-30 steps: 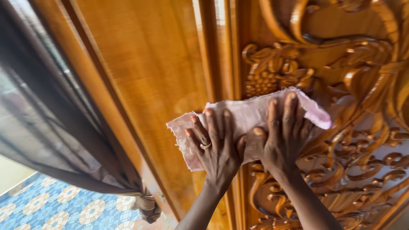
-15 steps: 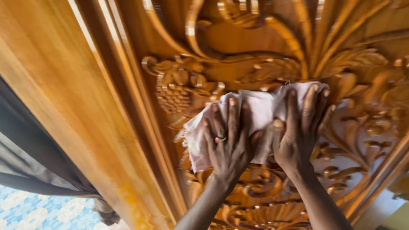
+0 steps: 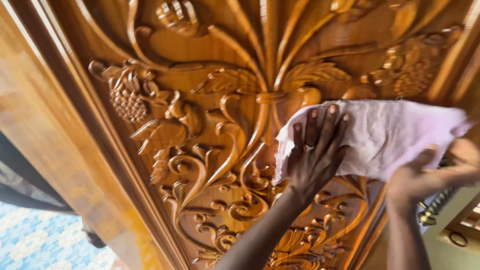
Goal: The person wipes a carved wooden door with a light-colored cloth, moving the cloth over the raised floral and fruit motifs and along the flat panels. The person repeatedly folds and repositions the cloth while continuing to wipe the door surface.
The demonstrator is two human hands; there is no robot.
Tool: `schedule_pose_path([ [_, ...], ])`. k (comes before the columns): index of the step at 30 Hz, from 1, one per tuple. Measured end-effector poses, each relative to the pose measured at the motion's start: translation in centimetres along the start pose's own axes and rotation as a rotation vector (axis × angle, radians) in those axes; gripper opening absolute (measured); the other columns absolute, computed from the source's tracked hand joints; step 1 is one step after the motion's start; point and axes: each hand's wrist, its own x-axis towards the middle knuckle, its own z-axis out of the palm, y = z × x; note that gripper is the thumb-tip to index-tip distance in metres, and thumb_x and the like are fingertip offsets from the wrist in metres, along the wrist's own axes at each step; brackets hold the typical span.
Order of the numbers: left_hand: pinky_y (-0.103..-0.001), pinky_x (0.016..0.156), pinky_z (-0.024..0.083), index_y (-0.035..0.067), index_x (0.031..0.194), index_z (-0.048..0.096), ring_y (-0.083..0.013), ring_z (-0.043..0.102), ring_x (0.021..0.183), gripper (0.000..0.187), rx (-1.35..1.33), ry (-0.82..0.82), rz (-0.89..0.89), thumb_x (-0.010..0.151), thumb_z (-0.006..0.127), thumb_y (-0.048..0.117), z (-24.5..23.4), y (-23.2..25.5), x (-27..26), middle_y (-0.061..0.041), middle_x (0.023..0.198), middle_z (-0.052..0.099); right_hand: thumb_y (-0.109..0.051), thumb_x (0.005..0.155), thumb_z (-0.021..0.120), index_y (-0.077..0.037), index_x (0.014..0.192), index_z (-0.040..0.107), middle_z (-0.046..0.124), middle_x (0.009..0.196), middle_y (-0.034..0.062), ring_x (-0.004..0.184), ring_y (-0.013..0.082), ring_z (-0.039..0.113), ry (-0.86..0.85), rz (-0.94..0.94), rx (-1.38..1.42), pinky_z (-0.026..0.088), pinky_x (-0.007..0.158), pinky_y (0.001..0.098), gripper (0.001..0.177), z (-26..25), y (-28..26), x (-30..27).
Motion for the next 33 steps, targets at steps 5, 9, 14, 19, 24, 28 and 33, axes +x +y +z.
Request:
schedule_pose_path([
  [5,-0.059,0.132,0.006,0.018,0.168,0.029,-0.0409,0.012,0.163,0.066,-0.152,-0.034,0.003,0.11,0.046,0.045,0.9,2.4,2.1,-0.017,0.175,0.019,0.003,0.106,0.052,0.005,0.128,0.042,0.046,0.125,0.0125,0.112,0.023,0.051,-0.024,0.074,0.183,0.048,0.088,0.0354,0.024,-2.4,-3.8,-0.6],
  [9,-0.06,0.127,0.006,0.017,0.169,0.023,-0.0408,0.012,0.161,0.076,-0.049,-0.245,0.05,0.103,0.048,0.045,0.7,2.2,1.5,-0.017,0.175,0.014,-0.019,0.109,0.049,0.004,0.148,0.048,0.047,0.156,0.0219,0.149,0.0387,0.044,-0.336,-0.141,0.134,0.034,0.127,0.0484,0.045,0.7,-6.3,-5.3],
  [14,-0.063,0.125,0.009,0.035,0.166,0.022,-0.0369,0.021,0.152,0.066,-0.129,-0.3,0.006,0.107,0.043,0.051,-0.9,-2.7,0.2,0.0,0.177,0.015,-0.003,0.107,0.049,0.005,0.156,0.041,0.03,0.167,0.0257,0.158,0.0379,0.025,-0.368,-0.151,0.106,0.023,0.131,0.0484,0.05,3.6,-5.5,-6.9],
  [19,-0.064,0.127,0.022,0.036,0.165,0.028,-0.0357,0.021,0.161,0.063,-0.127,-0.028,-0.054,0.108,0.046,0.055,-1.5,-5.1,-1.0,-0.006,0.174,0.019,0.002,0.115,0.046,0.001,0.158,0.042,0.043,0.164,0.0201,0.158,0.0364,0.04,-0.186,-0.098,0.029,0.037,0.129,0.045,0.043,2.6,-3.3,-6.2],
  [24,-0.064,0.124,0.024,0.035,0.16,0.037,-0.0369,0.022,0.159,0.062,-0.094,-0.018,-0.066,0.104,0.049,0.056,-1.9,-4.9,-1.1,-0.008,0.171,0.026,0.005,0.107,0.065,0.005,0.128,0.055,0.053,0.121,0.0219,0.118,0.0367,0.052,-0.239,-0.177,-0.111,0.045,0.105,0.0481,0.023,1.0,-1.8,-4.1],
  [28,-0.063,0.127,0.017,0.03,0.163,0.036,-0.0413,0.018,0.16,0.061,-0.115,0.022,-0.095,0.107,0.048,0.054,-2.1,-4.6,-0.8,-0.012,0.172,0.024,0.01,0.104,0.065,0.002,0.117,0.06,0.058,0.11,0.016,0.107,0.0289,0.057,-0.315,-0.027,-0.051,0.048,0.094,0.0438,0.017,0.7,-1.8,-1.2],
  [33,-0.062,0.131,0.008,0.029,0.163,0.037,-0.0402,0.015,0.163,0.061,-0.13,0.071,-0.22,0.107,0.048,0.053,-2.1,-3.4,0.4,-0.012,0.174,0.023,0.02,0.094,0.051,-0.002,0.132,0.057,0.042,0.134,0.0149,0.124,0.0303,0.055,-0.016,-0.173,-0.025,0.055,0.103,0.0362,0.045,5.7,-2.8,1.4],
])
